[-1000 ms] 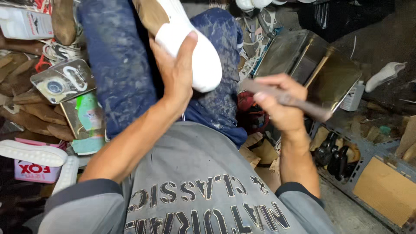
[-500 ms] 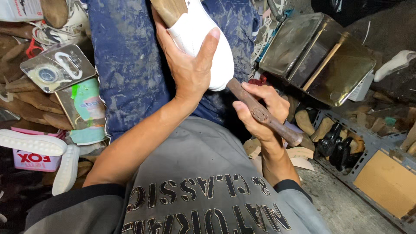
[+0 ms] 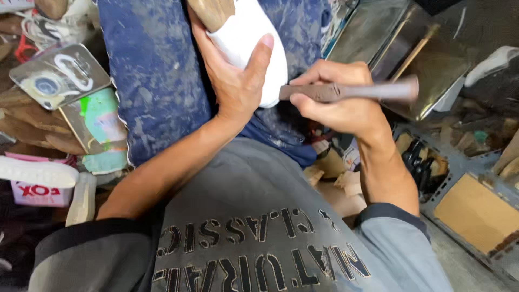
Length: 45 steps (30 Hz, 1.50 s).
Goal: The person holds a white shoe on their lap and uses a hammer to tap the sole and heel area repeatedly. They rotate the shoe to access different sides while continuing to hammer the edges.
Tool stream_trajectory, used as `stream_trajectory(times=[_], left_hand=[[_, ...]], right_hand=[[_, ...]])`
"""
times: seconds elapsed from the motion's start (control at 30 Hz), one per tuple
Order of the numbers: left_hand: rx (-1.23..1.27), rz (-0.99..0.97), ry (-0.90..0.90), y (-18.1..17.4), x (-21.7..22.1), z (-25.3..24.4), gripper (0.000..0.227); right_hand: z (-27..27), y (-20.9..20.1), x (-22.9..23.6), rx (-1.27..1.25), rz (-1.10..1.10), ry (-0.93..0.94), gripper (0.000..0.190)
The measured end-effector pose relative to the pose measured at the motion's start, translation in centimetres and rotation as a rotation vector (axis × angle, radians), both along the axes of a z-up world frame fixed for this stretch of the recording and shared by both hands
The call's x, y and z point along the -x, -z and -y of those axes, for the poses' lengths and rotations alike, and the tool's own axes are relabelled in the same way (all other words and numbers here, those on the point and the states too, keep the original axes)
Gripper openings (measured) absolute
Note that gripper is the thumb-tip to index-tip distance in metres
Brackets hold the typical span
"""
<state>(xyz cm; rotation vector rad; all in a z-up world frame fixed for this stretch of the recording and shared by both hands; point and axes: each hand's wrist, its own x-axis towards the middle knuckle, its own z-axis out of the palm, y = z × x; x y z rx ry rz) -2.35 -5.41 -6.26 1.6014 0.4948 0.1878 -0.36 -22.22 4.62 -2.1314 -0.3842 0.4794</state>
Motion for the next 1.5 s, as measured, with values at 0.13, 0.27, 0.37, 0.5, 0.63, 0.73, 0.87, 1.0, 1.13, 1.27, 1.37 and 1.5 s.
stream_trajectory(times=[0.13,0.27,0.37,0.5,0.63,0.73,0.87,1.0,1.13,1.27,1.37,1.5], left_hand=[[-0.025,0.028,-0.012,0.6,-0.9,-0.3,0.096],[0.016,-0.002,0.017,0.8,0.0,-0.4,0.091],[0.061,0.015,0.017,1.0,-0.1,-0.4,0.089],[0.053,-0.002,0.04,0.2,-0.4,-0.5,0.087],[0.068,-0.018,0.045,0.9,-0.1,-0.3,0.084],[0.081,-0.036,0.069,0.6,0.6,-0.3,0.082],[0.104,-0.004,0.057,-0.2,-1.0,-0.3,0.079],[0.121,-0.05,-0.025,-1.5,-1.9,0.4,0.083],[0.077,-0.042,-0.032,-1.3,-1.7,0.7,0.092],[0.097,-0.025,-0.028,-1.1,-1.7,0.8,0.093],[0.048,-0.061,-0.045,-1.3,-1.4,0.9,0.094],[0.089,0.039,-0.005,1.3,-0.1,0.5,0.087]], right_hand=[[1.0,0.8,-0.8,-0.084,-0.097,-0.011,0.016],[2.0,1.5,2.4,-0.025,-0.011,0.281,0.028],[1.4,1.8,3.5,-0.038,0.024,0.316,0.03],[0.5,2.2,3.8,-0.026,0.105,0.259,0.031],[0.7,3.3,1.9,-0.126,0.16,0.136,0.018],[0.6,2.2,0.5,-0.161,0.034,0.057,0.02],[1.3,2.6,0.5,-0.202,-0.068,0.107,0.022],[1.7,2.4,3.7,-0.048,0.07,0.287,0.028],[1.0,2.2,6.5,0.0,0.127,0.464,0.031],[-0.1,2.1,6.8,0.094,0.238,0.4,0.028],[-0.4,2.4,6.4,0.073,0.287,0.369,0.022],[0.6,1.7,2.1,-0.091,0.094,0.099,0.014]])
